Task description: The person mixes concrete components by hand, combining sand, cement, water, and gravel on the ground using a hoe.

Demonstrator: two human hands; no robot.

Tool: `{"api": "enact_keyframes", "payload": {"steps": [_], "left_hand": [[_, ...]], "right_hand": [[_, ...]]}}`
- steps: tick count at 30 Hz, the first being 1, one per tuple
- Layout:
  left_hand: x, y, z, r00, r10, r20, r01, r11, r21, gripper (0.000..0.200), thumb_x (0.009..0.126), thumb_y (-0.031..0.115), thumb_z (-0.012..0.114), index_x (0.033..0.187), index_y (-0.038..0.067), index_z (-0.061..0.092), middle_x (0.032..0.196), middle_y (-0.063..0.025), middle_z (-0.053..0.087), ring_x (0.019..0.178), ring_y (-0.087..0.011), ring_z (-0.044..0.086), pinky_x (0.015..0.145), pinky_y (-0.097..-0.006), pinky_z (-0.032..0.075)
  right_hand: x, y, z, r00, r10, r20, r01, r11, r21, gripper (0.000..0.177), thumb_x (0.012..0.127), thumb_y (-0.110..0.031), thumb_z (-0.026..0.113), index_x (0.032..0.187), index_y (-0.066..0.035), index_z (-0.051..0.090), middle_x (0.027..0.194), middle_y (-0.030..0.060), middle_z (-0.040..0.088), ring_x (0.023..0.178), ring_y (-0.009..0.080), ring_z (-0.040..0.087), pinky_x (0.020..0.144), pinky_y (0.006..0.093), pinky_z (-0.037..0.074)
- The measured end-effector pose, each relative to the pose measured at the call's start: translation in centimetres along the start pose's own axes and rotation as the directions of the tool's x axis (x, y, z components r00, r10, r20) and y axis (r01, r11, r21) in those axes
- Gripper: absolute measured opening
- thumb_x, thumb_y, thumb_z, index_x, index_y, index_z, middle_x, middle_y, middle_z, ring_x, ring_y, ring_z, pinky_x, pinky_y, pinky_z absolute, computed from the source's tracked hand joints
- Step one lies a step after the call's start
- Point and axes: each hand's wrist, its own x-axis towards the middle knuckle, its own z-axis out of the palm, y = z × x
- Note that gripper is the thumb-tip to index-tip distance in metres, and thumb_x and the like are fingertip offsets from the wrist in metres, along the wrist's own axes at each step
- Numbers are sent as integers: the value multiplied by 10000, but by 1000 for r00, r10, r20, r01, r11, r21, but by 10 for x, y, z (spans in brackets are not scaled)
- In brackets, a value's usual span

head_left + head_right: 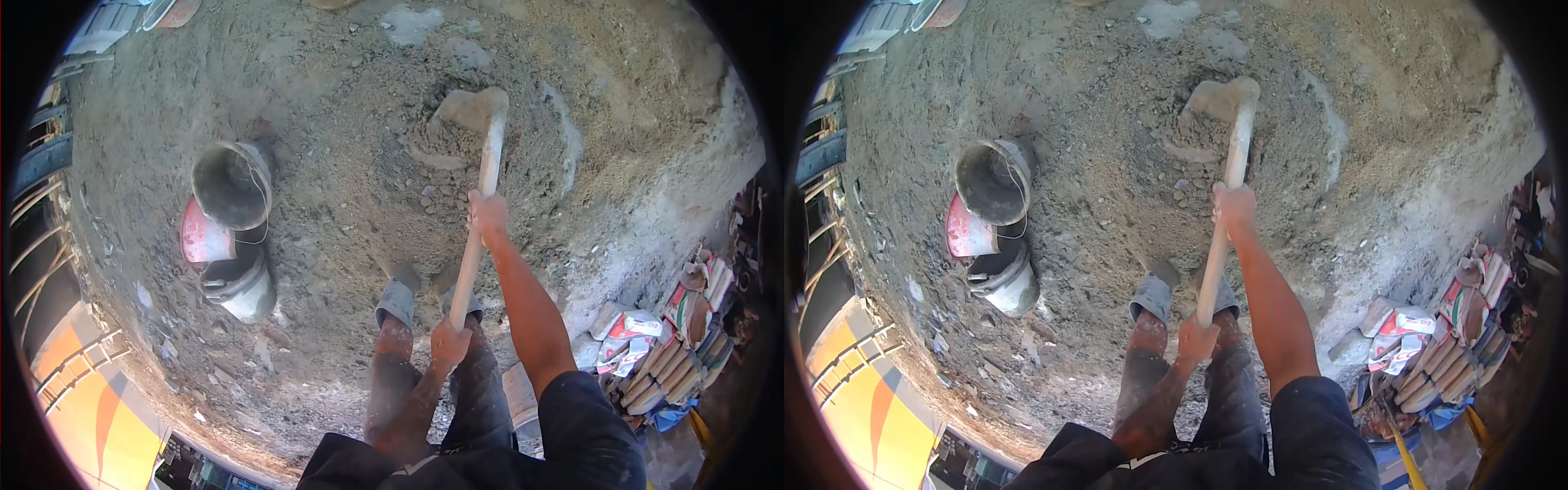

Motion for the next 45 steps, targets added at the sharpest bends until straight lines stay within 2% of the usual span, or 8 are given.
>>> {"api": "enact_keyframes", "payload": {"steps": [5, 9, 13, 19, 26, 32, 38, 45], "left_hand": [[-54, -16, -3, 999, -40, 30, 40, 999, 12, 342, 650, 221, 603, 903, -1, 543, 805, -229, 588, 798, -383, 568, 719, -442, 445], [11, 73, 7, 916, 401, -6, -391, 888, -243, 309, 696, 164, 593, 935, -22, 530, 681, -153, 581, 634, -272, 597, 572, -356, 457], [101, 163, 20, 948, 292, 127, -217, 884, -413, 227, 708, 120, 585, 854, -34, 505, 564, -42, 516, 445, -115, 492, 400, -277, 393], [27, 80, 89, 985, 58, 162, -10, 959, -284, 370, 656, 205, 606, 917, -50, 543, 756, -221, 592, 740, -360, 587, 650, -399, 458], [-73, 44, 89, 994, -103, 41, 107, 985, -135, 306, 659, 200, 606, 882, -5, 563, 777, -217, 594, 776, -345, 590, 681, -408, 459], [71, 130, 1, 960, 212, -184, -247, 950, -193, 261, 647, 147, 592, 817, -41, 531, 614, -169, 557, 571, -259, 578, 539, -364, 451], [28, 81, 21, 947, -285, 146, 314, 736, -599, 149, 687, 104, 553, 713, -29, 494, 519, -58, 492, 422, -125, 498, 373, -274, 385], [-72, 38, 88, 855, -448, 260, 515, 678, -524, 157, 679, 120, 566, 740, -16, 514, 558, -98, 537, 474, -176, 544, 435, -314, 432]], "right_hand": [[-72, 17, -32, 992, 126, 10, -126, 990, 59, 129, 722, -95, 542, 728, 5, 461, 504, 45, 449, 367, 133, 445, 339, 286, 383], [-41, -107, -50, 952, -305, 2, 304, 948, 99, 108, 722, -47, 514, 733, -7, 414, 496, 34, 426, 353, 122, 421, 326, 269, 357], [65, -181, -40, 837, -546, -28, 546, 838, 2, 169, 727, -105, 551, 699, 1, 423, 520, 44, 459, 384, 130, 460, 346, 269, 405], [69, -62, -78, 993, -114, 8, 114, 993, -40, 220, 723, -152, 562, 581, -30, 446, 483, 26, 436, 390, 132, 450, 356, 278, 397], [-28, -14, -113, 982, 26, 185, -32, 999, 32, 119, 716, -48, 499, 774, 14, 415, 512, 40, 424, 359, 126, 423, 331, 282, 364], [17, -162, -10, 869, -471, 149, 445, 878, 177, 157, 735, -128, 541, 687, -26, 431, 531, 29, 444, 383, 123, 433, 360, 277, 372], [44, -33, 67, 959, -94, 266, 210, 867, -452, 204, 710, -161, 592, 765, 27, 538, 574, 86, 556, 430, 173, 545, 395, 282, 459], [-9, 47, -31, 919, 79, 385, -12, 985, -173, 167, 707, -100, 583, 782, -6, 467, 519, 45, 487, 379, 137, 482, 341, 288, 401]]}}
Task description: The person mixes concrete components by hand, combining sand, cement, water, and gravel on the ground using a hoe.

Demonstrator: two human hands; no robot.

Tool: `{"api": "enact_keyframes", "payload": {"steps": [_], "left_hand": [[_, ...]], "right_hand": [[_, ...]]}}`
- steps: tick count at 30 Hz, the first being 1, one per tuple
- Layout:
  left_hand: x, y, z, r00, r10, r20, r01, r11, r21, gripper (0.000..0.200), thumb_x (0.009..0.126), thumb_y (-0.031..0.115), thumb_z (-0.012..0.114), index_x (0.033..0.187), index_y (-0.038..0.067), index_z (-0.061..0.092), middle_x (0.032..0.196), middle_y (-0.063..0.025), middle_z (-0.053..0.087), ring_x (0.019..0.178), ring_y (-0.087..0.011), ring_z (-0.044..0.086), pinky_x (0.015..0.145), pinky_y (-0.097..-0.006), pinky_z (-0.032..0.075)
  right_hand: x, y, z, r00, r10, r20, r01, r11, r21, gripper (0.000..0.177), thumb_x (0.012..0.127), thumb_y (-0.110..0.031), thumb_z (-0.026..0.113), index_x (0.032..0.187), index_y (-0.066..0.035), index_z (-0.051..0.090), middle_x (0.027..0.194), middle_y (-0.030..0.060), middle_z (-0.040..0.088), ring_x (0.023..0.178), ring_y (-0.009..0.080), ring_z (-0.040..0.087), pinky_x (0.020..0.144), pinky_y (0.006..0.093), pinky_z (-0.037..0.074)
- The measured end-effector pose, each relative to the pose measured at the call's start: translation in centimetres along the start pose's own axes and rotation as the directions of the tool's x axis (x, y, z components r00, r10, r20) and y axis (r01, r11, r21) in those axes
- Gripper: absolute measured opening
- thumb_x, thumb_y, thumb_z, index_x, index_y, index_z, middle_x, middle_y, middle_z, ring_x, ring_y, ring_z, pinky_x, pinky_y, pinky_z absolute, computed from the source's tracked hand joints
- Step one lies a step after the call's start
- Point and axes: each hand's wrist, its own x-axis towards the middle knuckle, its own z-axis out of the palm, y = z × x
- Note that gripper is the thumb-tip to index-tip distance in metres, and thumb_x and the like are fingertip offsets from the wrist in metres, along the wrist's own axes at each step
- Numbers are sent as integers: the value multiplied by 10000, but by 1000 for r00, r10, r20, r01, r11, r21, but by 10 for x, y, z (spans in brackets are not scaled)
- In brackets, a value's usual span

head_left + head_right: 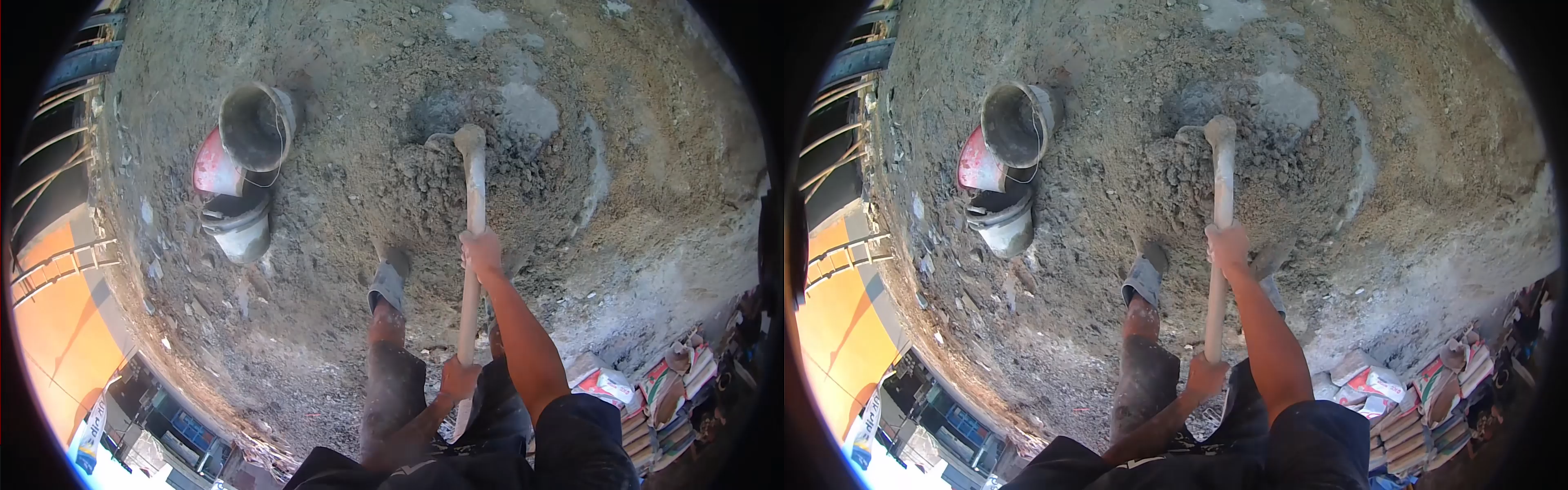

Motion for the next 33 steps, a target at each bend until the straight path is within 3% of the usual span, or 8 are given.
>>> {"api": "enact_keyframes", "payload": {"steps": [6, 10, 12, 15, 19, 26, 29, 33], "left_hand": [[-41, -48, 20, 953, 300, 44, -299, 908, 294, 332, 648, 173, 598, 913, -22, 549, 775, -216, 589, 780, -343, 593, 688, -400, 461], [1, 51, 36, 819, 572, 51, -572, 807, 145, 297, 654, 165, 599, 882, -17, 547, 695, -203, 575, 704, -326, 603, 619, -374, 460], [59, 103, 35, 725, 681, 104, -675, 673, 301, 299, 647, 186, 611, 854, -22, 551, 632, -174, 573, 586, -279, 591, 540, -351, 455], [70, 138, 20, 779, 615, 123, -622, 733, 276, 299, 645, 190, 613, 810, -48, 540, 604, -167, 566, 536, -237, 573, 514, -347, 447], [40, 69, 1, 915, 395, 80, -397, 851, 345, 250, 653, 153, 595, 741, -66, 513, 536, -114, 517, 509, -196, 553, 460, -337, 423], [-26, -52, -32, 919, 394, -27, -302, 745, 595, 298, 637, 157, 621, 847, -43, 555, 726, -200, 597, 712, -317, 608, 644, -383, 472], [-30, -38, -19, 938, 347, -23, -283, 800, 530, 346, 642, 205, 612, 901, -16, 556, 786, -229, 591, 797, -375, 578, 693, -427, 458], [32, 83, 26, 842, 531, 94, -524, 767, 370, 341, 633, 197, 622, 885, -24, 554, 753, -225, 589, 758, -364, 589, 657, -403, 461]], "right_hand": [[-80, -11, -57, 987, -7, -160, 8, 1000, 5, 123, 705, -38, 519, 775, -9, 422, 498, 35, 427, 355, 118, 431, 319, 268, 350], [-46, -106, -67, 925, -256, -282, 248, 967, -65, 105, 719, -69, 500, 743, -29, 406, 556, 35, 428, 376, 128, 413, 348, 284, 363], [6, -154, -63, 871, -397, -289, 398, 916, -57, 121, 727, -105, 528, 723, -25, 437, 526, 25, 429, 369, 129, 427, 363, 284, 381], [105, -144, -60, 929, -314, -196, 333, 940, 70, 159, 745, -142, 556, 690, -8, 491, 517, 41, 474, 406, 140, 466, 401, 285, 418], [36, -76, -41, 967, -2, -256, -12, 999, -51, 191, 741, -139, 567, 651, 6, 482, 511, 51, 480, 386, 133, 462, 367, 274, 403], [-87, 8, -44, 975, 77, -207, -34, 978, 205, 147, 725, -57, 535, 798, -4, 420, 498, 42, 429, 362, 135, 440, 324, 281, 362], [-101, -7, -68, 981, -19, -195, 71, 962, 263, 92, 717, -57, 495, 746, -16, 419, 529, 35, 420, 377, 133, 418, 355, 277, 364], [-22, -112, -87, 928, -300, -220, 340, 924, 174, 207, 708, -47, 527, 852, 17, 393, 561, 50, 439, 390, 129, 448, 357, 280, 387]]}}
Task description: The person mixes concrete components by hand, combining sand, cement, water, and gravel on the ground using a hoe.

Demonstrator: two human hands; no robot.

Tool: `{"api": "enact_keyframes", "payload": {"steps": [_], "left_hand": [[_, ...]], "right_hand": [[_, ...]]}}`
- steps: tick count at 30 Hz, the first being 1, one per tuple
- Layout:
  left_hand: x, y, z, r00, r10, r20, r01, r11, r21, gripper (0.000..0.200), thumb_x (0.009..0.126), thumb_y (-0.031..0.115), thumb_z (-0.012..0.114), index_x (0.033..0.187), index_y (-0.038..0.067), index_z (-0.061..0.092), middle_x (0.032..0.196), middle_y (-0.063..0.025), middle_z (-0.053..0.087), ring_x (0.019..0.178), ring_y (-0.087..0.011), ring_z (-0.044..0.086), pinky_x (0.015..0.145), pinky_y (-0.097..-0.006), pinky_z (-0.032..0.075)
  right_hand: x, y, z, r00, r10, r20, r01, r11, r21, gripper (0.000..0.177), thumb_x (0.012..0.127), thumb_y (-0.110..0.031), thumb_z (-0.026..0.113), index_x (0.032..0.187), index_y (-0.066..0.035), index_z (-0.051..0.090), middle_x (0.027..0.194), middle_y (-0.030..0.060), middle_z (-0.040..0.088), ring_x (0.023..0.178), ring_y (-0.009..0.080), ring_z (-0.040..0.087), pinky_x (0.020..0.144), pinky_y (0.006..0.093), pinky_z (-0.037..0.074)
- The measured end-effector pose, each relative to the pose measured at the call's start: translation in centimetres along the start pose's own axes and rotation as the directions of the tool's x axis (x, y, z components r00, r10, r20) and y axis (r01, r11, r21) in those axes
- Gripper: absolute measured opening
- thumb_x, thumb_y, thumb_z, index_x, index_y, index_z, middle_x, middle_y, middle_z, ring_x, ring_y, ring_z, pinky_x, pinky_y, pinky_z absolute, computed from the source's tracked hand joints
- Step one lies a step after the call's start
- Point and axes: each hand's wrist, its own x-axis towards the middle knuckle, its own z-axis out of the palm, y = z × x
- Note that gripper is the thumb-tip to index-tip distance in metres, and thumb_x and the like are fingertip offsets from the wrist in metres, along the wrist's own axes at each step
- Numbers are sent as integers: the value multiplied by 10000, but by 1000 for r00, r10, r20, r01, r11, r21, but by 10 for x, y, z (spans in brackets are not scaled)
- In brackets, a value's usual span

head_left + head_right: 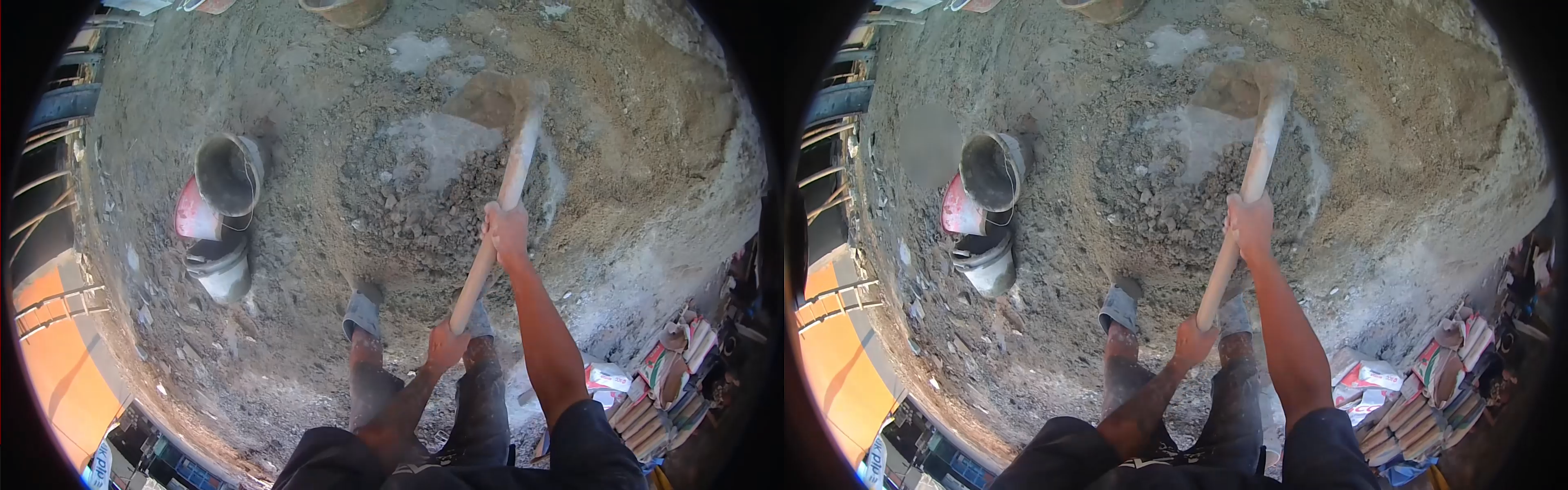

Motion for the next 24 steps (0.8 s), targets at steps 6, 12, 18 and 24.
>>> {"api": "enact_keyframes", "payload": {"steps": [6, 12, 18, 24], "left_hand": [[190, 170, -48, 974, 177, 137, -142, 961, -237, 176, 709, 116, 563, 791, -27, 500, 569, -60, 518, 435, -131, 494, 391, -286, 383], [187, 108, -29, 982, 94, 164, -5, 880, -475, 222, 700, 120, 571, 816, -56, 499, 602, -95, 544, 455, -147, 527, 403, -294, 417], [165, 32, -22, 949, 303, -84, -300, 953, 45, 311, 668, 129, 610, 900, -57, 518, 686, -149, 571, 595, -216, 581, 548, -340, 467], [110, 63, -20, 957, 273, 93, -255, 952, -172, 330, 652, 148, 620, 898, -52, 527, 702, -179, 571, 613, -269, 567, 584, -365, 449]], "right_hand": [[188, -61, 82, 896, -442, 38, 362, 680, -638, 548, 712, -167, 556, 1136, 11, 258, 931, 252, 545, 802, 332, 585, 667, 402, 483], [218, -39, 106, 885, -462, -60, 151, 406, -901, 421, 719, -149, 605, 988, 34, 339, 710, 155, 557, 601, 262, 599, 486, 387, 479], [163, -1, 78, 958, -286, -21, 257, 891, -375, 287, 702, -138, 609, 864, 52, 466, 771, 144, 566, 521, 198, 579, 471, 292, 498], [108, -85, 46, 884, -458, -95, 394, 839, -375, 167, 730, -74, 558, 781, 35, 443, 645, 77, 487, 464, 153, 499, 420, 291, 469]]}}
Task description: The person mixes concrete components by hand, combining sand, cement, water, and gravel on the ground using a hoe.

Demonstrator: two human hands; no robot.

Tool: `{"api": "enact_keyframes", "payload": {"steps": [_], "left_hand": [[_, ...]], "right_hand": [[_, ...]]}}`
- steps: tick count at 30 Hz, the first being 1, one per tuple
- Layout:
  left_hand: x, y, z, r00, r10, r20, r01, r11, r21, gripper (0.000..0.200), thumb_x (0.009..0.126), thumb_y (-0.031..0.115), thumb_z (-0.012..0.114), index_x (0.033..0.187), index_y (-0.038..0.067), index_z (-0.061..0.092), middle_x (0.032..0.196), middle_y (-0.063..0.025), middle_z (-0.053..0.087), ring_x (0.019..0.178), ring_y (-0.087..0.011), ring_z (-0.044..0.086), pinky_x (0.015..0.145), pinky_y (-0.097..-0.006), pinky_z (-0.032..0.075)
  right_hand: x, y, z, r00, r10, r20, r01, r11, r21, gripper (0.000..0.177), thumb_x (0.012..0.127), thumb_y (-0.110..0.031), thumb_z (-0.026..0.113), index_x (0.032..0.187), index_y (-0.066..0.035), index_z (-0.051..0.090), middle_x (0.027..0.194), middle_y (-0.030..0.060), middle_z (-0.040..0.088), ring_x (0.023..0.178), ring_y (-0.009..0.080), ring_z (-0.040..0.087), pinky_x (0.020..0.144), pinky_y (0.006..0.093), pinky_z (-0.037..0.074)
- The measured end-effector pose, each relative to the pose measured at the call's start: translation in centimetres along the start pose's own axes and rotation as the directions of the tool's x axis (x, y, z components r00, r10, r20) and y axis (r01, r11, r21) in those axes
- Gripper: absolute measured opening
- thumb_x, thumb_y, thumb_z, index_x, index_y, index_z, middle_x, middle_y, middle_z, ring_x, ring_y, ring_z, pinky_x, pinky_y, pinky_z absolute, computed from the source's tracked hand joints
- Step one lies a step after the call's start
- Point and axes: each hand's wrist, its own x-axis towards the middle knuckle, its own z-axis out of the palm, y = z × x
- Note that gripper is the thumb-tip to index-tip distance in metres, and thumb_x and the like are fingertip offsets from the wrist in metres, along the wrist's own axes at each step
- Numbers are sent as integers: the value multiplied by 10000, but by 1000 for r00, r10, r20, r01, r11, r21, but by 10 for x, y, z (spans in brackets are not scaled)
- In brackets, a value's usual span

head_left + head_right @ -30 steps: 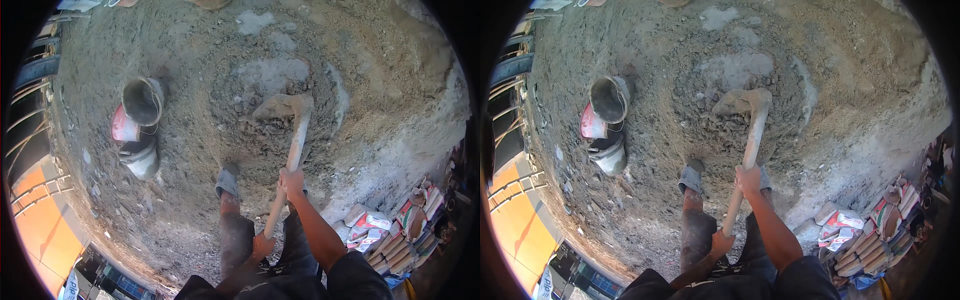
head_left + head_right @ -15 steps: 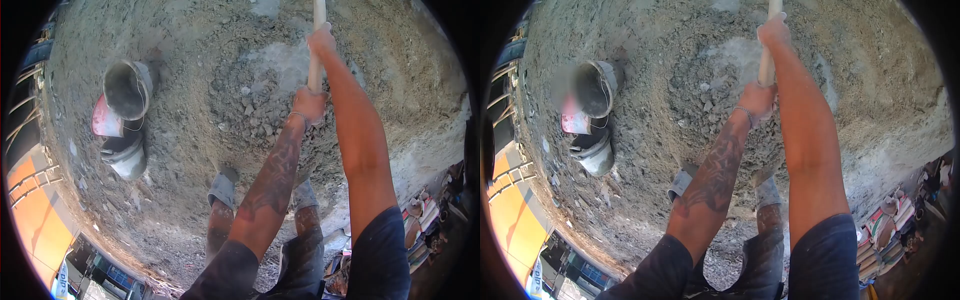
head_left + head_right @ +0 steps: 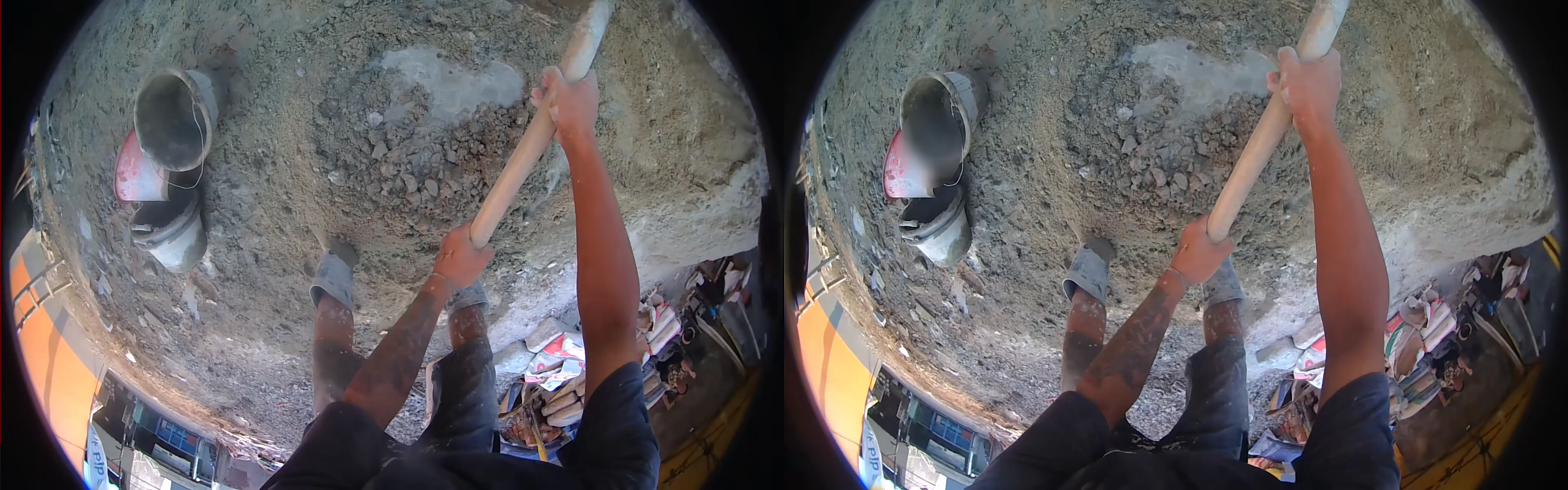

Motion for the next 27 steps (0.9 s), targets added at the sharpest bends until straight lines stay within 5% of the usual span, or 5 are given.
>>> {"api": "enact_keyframes", "payload": {"steps": [5, 10, 15, 19, 27], "left_hand": [[-91, -14, 40, 894, -420, 157, 447, 864, -231, 190, 709, 81, 560, 853, -20, 487, 585, -73, 508, 472, -142, 505, 418, -281, 405], [-157, -23, -10, 735, -549, 398, 673, 521, -524, 102, 737, 36, 538, 790, 22, 452, 564, -28, 456, 420, -113, 456, 377, -244, 382], [-203, -53, -28, 777, -550, 306, 623, 739, -256, 131, 727, 76, 549, 795, 5, 462, 590, -41, 492, 424, -108, 476, 373, -250, 384], [-273, -92, -2, 951, -307, 25, 297, 935, 194, 326, 661, 181, 581, 916, -13, 522, 692, -190, 584, 652, -331, 595, 616, -400, 470], [-138, -50, -31, 977, -122, -177, 150, 977, 153, 341, 661, 193, 587, 918, -19, 516, 745, -239, 571, 744, -395, 563, 674, -426, 452]], "right_hand": [[-47, 65, -2, 866, 499, 40, -450, 812, -372, 309, 706, -103, 581, 918, 64, 430, 716, 151, 567, 525, 212, 586, 445, 301, 490], [-130, 109, 19, 862, 505, 38, -412, 743, -528, 346, 692, -138, 580, 942, 55, 438, 793, 195, 580, 598, 267, 607, 495, 336, 503], [-186, 111, -4, 770, 625, 130, -604, 779, -170, 247, 703, -91, 556, 878, 35, 436, 631, 115, 528, 443, 202, 536, 395, 320, 453], [-250, 102, -57, 744, 652, 144, -666, 741, 86, 136, 716, -45, 510, 775, -41, 387, 549, 34, 420, 372, 139, 423, 338, 283, 377], [-137, 4, 16, 935, 279, 220, -322, 927, 192, 155, 697, -50, 519, 802, 15, 427, 568, 51, 446, 388, 130, 446, 351, 277, 395]]}}
